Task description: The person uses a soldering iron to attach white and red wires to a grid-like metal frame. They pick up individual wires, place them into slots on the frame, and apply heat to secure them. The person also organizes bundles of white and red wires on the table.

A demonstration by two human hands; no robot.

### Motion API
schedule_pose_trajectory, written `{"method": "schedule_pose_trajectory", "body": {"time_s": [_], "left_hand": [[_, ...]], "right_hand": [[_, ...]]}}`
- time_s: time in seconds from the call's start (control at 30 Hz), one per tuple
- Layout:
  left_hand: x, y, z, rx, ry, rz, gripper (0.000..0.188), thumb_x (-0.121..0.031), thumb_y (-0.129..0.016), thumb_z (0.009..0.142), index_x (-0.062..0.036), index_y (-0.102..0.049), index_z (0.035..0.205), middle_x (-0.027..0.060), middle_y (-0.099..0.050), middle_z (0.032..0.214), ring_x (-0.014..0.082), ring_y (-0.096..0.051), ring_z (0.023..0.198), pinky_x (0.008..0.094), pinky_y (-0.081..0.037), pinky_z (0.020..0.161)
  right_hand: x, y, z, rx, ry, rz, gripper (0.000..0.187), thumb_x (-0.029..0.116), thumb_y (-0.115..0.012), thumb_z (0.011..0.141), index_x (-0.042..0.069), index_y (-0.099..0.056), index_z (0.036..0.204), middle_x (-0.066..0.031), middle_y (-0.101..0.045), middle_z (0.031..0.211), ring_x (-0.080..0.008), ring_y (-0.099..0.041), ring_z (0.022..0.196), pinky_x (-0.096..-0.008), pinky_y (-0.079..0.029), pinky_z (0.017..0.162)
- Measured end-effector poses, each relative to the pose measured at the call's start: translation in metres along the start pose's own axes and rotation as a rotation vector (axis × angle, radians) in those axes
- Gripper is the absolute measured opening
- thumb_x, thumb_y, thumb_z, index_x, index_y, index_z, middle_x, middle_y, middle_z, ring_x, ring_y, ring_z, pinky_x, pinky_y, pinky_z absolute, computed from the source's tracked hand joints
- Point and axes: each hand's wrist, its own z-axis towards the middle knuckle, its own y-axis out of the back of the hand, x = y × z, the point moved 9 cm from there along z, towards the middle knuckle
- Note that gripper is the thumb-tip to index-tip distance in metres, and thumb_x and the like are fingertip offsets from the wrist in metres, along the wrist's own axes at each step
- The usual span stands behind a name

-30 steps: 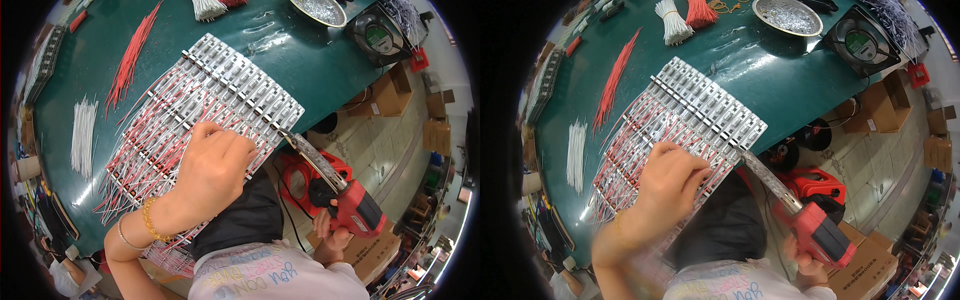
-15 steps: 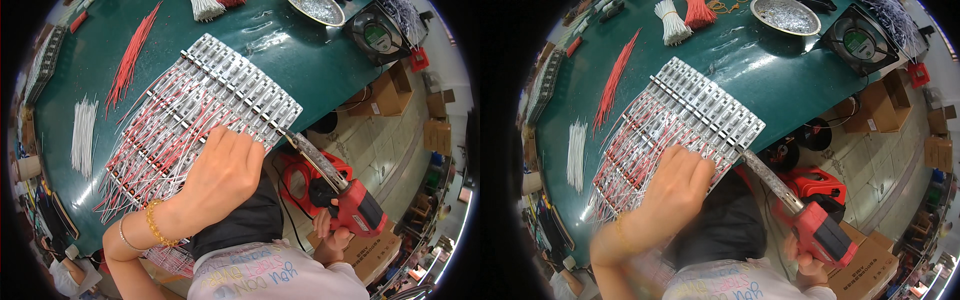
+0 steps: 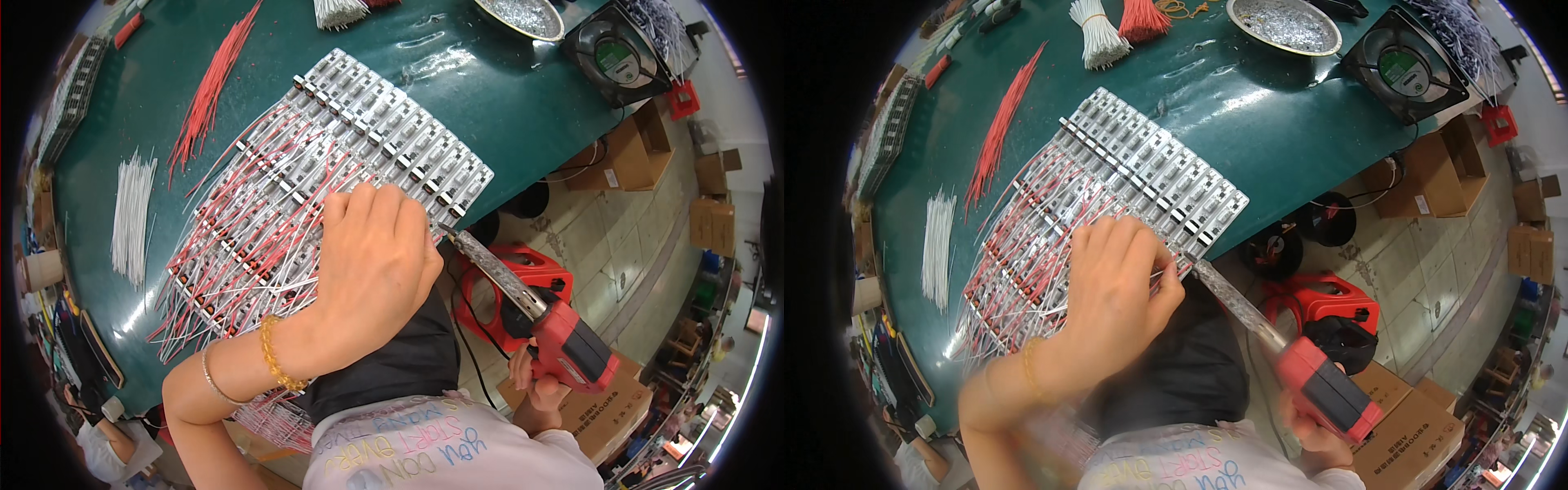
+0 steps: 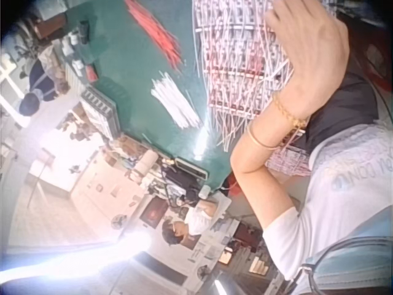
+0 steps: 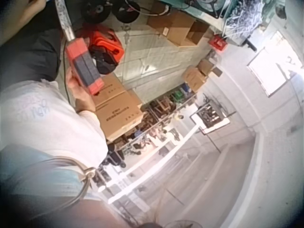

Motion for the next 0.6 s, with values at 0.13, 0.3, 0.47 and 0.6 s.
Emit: {"method": "schedule_pose_trajectory", "body": {"time_s": [0.13,0.3,0.47,0.6], "left_hand": [[0.001,0.000,0.001,-0.009,0.017,-0.007,0.018,-0.004,-0.064,0.066,-0.0070,-0.047,0.074,0.0075,-0.046,0.074,0.0258,-0.044,0.071,0.0373,-0.031,0.066],[0.001,-0.001,0.002,-0.015,0.017,0.002,0.018,-0.004,-0.063,0.065,-0.0073,-0.048,0.073,0.0075,-0.046,0.073,0.0258,-0.045,0.071,0.0373,-0.031,0.066],[0.000,-0.001,0.002,-0.006,0.019,0.008,0.017,-0.005,-0.063,0.065,-0.0073,-0.048,0.072,0.0073,-0.046,0.072,0.0258,-0.045,0.071,0.0373,-0.031,0.066],[0.001,0.001,0.002,-0.015,0.021,0.002,0.017,-0.005,-0.063,0.065,-0.0074,-0.048,0.072,0.0074,-0.046,0.073,0.0261,-0.045,0.072,0.0373,-0.032,0.066]], "right_hand": [[-0.016,0.016,-0.016,0.056,-0.094,-0.151,0.051,0.050,-0.060,0.081,0.001,-0.053,0.095,0.0001,-0.050,0.058,-0.0148,-0.049,0.055,-0.0276,-0.039,0.060],[-0.017,0.019,-0.018,0.021,-0.070,-0.127,0.059,0.051,-0.061,0.080,-0.003,-0.049,0.101,0.0003,-0.048,0.056,-0.0132,-0.047,0.051,-0.0265,-0.038,0.055],[-0.002,0.006,-0.004,-0.066,-0.022,0.073,0.070,0.053,-0.062,0.078,-0.007,-0.044,0.109,0.0007,-0.045,0.053,-0.0114,-0.044,0.046,-0.0253,-0.037,0.049],[0.005,-0.001,0.005,-0.146,0.010,0.189,0.079,0.054,-0.062,0.077,-0.010,-0.040,0.116,0.0010,-0.043,0.051,-0.0099,-0.042,0.042,-0.0243,-0.036,0.044]]}}
